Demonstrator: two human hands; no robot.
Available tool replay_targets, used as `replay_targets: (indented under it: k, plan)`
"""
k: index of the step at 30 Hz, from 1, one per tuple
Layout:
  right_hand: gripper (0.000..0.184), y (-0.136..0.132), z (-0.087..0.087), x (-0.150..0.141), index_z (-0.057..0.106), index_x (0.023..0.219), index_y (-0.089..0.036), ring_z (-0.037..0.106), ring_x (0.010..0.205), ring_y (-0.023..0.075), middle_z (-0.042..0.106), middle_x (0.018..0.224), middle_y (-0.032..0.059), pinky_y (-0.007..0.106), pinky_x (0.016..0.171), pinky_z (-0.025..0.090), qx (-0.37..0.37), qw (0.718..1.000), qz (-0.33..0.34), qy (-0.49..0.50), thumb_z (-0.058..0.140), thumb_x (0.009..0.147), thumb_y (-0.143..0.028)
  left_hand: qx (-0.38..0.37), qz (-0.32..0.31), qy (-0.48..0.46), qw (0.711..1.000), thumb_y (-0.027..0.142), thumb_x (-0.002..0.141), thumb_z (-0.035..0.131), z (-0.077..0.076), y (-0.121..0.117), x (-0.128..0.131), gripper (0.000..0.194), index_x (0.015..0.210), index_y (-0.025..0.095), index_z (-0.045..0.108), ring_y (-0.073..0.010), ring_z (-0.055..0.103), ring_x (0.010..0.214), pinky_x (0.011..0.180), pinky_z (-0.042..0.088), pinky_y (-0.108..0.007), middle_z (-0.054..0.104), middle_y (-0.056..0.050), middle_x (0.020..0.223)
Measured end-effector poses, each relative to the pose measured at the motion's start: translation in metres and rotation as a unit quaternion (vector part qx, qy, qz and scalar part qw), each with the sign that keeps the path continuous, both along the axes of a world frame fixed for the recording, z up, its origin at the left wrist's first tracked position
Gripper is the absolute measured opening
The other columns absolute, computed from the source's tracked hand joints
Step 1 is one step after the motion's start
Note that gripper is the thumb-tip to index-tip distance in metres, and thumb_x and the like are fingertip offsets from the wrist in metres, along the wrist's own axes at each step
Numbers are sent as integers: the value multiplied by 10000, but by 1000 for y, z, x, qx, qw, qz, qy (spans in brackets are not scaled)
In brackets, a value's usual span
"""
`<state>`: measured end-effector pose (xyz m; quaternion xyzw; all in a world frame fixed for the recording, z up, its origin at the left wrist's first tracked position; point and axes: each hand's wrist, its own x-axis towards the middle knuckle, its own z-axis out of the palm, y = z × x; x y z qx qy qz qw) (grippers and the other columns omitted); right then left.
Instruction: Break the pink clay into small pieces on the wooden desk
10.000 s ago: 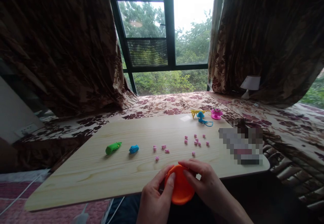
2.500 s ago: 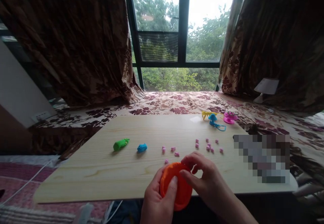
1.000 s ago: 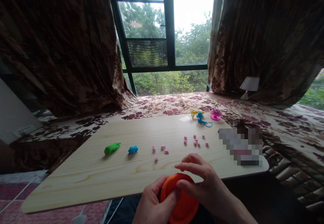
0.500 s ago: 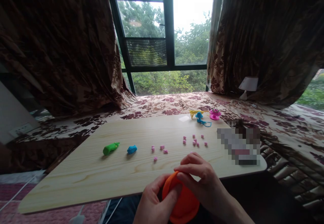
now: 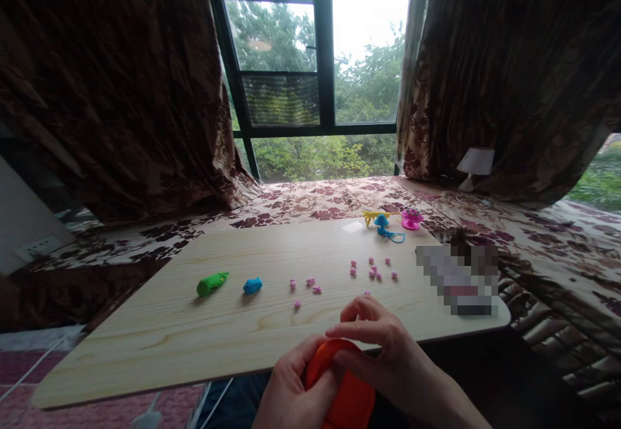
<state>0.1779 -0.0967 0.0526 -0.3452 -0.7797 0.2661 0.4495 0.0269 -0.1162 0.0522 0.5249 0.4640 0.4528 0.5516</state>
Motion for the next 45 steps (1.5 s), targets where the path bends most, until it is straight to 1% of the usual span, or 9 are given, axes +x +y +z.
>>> replay_targets:
  k: [5,8,13,17,23,27,37,41,45]
  plan:
    - [171,1,2,0,659,932,-244,524,775,138,566,797,13,308,794,409,-8,1000,-21,17,570,797,-189,-7,8,-40,999,370,676,612,0,-2,-1,303,911,185,665,-191,592,727,677,482,-265,648,-11,730]
    - [250,0,3,1,642,984,-242,520,823,149,566,850,17,292,778,412,-16,1000,1,6,632,744,-173,10,9,2,1000,349,684,603,0,-2,-3,283,897,177,672,-199,595,743,697,481,-272,650,-18,739]
    - [139,1,3,0,674,882,-257,515,762,125,567,768,-8,313,863,356,-8,1000,-17,-10,586,794,-194,55,5,77,995,384,709,560,1,-2,-3,293,866,169,682,-190,581,708,651,477,-245,641,-20,712]
    - [191,0,1,1,656,946,-245,519,828,136,569,846,4,315,890,336,-5,1000,-13,-17,618,767,-192,55,-8,84,995,375,720,546,-2,-1,-2,283,862,170,680,-187,583,711,655,473,-237,627,-11,685]
    - [107,1,1,5,656,856,-223,519,783,125,559,789,-1,308,857,358,-9,1000,-28,10,571,804,-183,1,-13,2,1000,350,675,619,-5,0,-2,314,927,166,656,-185,590,720,662,480,-248,653,-21,734]
    - [200,1,0,6,644,932,-221,512,814,141,561,839,11,289,795,389,-20,1000,-2,5,640,739,-165,2,-29,3,1000,349,710,590,-4,0,-4,296,931,165,660,-177,593,732,682,482,-250,666,-31,771]
    - [220,2,-2,6,655,961,-250,519,815,139,578,828,1,315,857,350,-15,1000,11,-21,652,745,-209,36,-55,91,994,298,737,547,-8,2,-7,295,985,179,654,-205,600,818,739,471,-264,674,-31,841]
    - [134,3,-2,8,673,897,-255,522,747,114,569,755,-14,327,892,326,-8,1000,-13,-8,580,810,-213,37,-50,56,997,289,722,567,-8,1,-4,316,1008,175,639,-206,599,811,741,476,-275,671,-32,847]
    - [231,3,-4,8,645,988,-249,524,806,131,578,824,-1,326,898,326,-11,1000,-8,-5,641,759,-219,21,-51,51,997,312,731,555,-5,-1,-4,292,957,158,657,-202,590,777,702,475,-261,662,-32,785]
